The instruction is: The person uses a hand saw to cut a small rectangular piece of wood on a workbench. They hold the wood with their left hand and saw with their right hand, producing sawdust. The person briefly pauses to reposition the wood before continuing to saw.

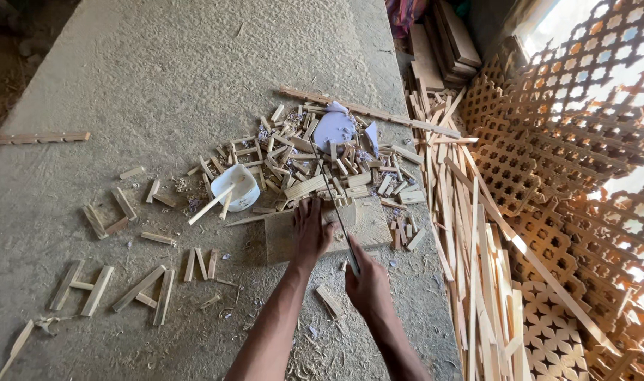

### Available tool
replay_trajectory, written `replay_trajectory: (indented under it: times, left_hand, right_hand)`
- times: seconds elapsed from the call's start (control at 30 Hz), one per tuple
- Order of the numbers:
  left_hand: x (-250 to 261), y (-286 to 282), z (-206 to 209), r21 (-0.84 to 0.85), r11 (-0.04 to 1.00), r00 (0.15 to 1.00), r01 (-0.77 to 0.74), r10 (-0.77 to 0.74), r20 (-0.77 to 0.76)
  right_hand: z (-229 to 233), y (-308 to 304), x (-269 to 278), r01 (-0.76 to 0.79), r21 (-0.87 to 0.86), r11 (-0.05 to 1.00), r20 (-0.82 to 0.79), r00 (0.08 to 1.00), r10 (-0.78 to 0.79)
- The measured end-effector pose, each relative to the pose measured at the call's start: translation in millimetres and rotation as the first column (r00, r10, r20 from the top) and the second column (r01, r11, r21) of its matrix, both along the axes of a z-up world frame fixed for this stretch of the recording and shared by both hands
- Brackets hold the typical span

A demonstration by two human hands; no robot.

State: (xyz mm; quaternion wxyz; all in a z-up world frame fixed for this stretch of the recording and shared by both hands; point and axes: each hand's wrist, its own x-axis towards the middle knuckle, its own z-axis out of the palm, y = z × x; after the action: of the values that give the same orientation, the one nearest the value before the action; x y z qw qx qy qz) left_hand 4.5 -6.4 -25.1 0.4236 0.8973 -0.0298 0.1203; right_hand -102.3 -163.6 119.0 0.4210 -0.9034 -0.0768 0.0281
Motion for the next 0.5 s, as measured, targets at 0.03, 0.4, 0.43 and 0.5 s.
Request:
replay_trajectory:
  times: [0.03,0.4,0.43,0.5]
  left_hand:
    - [0.5,-1.8,-4.4,0.015,0.999,0.999,-0.048,0.047,0.019]
    - [-2.8,3.2,32.3,0.008,0.999,0.996,-0.039,0.038,0.085]
    - [-0.2,5.9,31.0,-0.035,0.999,0.998,-0.027,0.029,0.058]
    - [0.4,-0.6,23.0,-0.093,0.996,1.0,-0.011,0.013,0.026]
  right_hand:
    - [0.6,-2.5,-8.8,0.019,-0.004,1.0,-0.044,0.999,-0.019]
    - [18.5,-13.5,-62.9,0.038,-0.034,0.999,0.091,0.995,-0.035]
    - [14.0,-10.3,-60.2,0.016,-0.047,0.999,0.13,0.991,-0.01]
    - [14.3,-13.8,-60.7,0.001,-0.075,0.997,0.163,0.987,0.012]
